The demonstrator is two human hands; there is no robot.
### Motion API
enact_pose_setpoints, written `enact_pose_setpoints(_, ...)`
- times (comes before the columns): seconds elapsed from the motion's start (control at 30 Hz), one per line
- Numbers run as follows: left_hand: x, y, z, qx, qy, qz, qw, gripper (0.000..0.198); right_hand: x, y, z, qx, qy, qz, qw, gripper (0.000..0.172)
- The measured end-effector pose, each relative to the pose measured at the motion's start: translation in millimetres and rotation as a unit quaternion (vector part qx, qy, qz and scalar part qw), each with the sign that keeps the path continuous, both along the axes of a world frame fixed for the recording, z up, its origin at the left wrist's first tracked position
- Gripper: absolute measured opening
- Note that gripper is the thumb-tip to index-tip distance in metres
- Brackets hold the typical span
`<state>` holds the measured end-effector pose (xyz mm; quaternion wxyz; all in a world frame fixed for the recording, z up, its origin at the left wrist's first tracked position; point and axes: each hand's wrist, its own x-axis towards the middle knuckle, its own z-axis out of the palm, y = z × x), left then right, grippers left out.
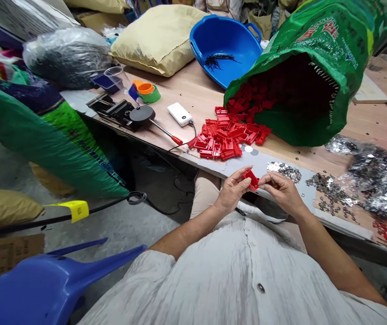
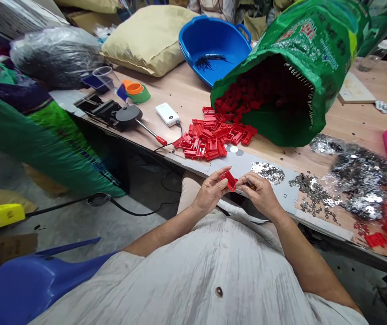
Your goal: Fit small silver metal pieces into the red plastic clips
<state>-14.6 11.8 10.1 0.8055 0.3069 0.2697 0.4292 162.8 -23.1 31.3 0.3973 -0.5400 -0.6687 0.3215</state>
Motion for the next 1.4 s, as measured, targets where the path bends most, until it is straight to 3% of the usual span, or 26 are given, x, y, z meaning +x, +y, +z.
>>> enact_pose_setpoints(0.27,-0.4,-1.4,-4.1,0.066,0.052,-0.001,0.996,0.047,4.9,-5.5,2.1,0.008,-0.030,0.072,0.997,0.016)
enact_pose_setpoints(0.47,-1.0,-0.7,-8.8,0.090,0.067,-0.015,0.994,0.046,8.5,-16.1,-3.5,-0.079,0.036,-0.014,0.996,0.027)
enact_pose_setpoints(0.67,-1.6,8.2,-14.0,0.157,0.097,-0.029,0.982,0.043,18.9,-20.8,-11.4,-0.079,-0.043,-0.012,0.996,0.041)
enact_pose_setpoints(0.77,-1.0,18.2,-19.9,0.237,0.146,-0.026,0.960,0.040,21.6,-21.5,-18.5,-0.057,-0.101,-0.028,0.993,0.040)
enact_pose_setpoints(1.0,3.1,41.7,-33.1,0.391,0.305,-0.067,0.866,0.036,18.0,-17.6,-28.2,-0.038,-0.172,-0.045,0.983,0.028)
enact_pose_setpoints(1.4,4.2,52.9,-34.8,0.441,0.322,-0.095,0.832,0.042,16.4,-9.7,-29.9,-0.032,-0.201,-0.028,0.979,0.026)
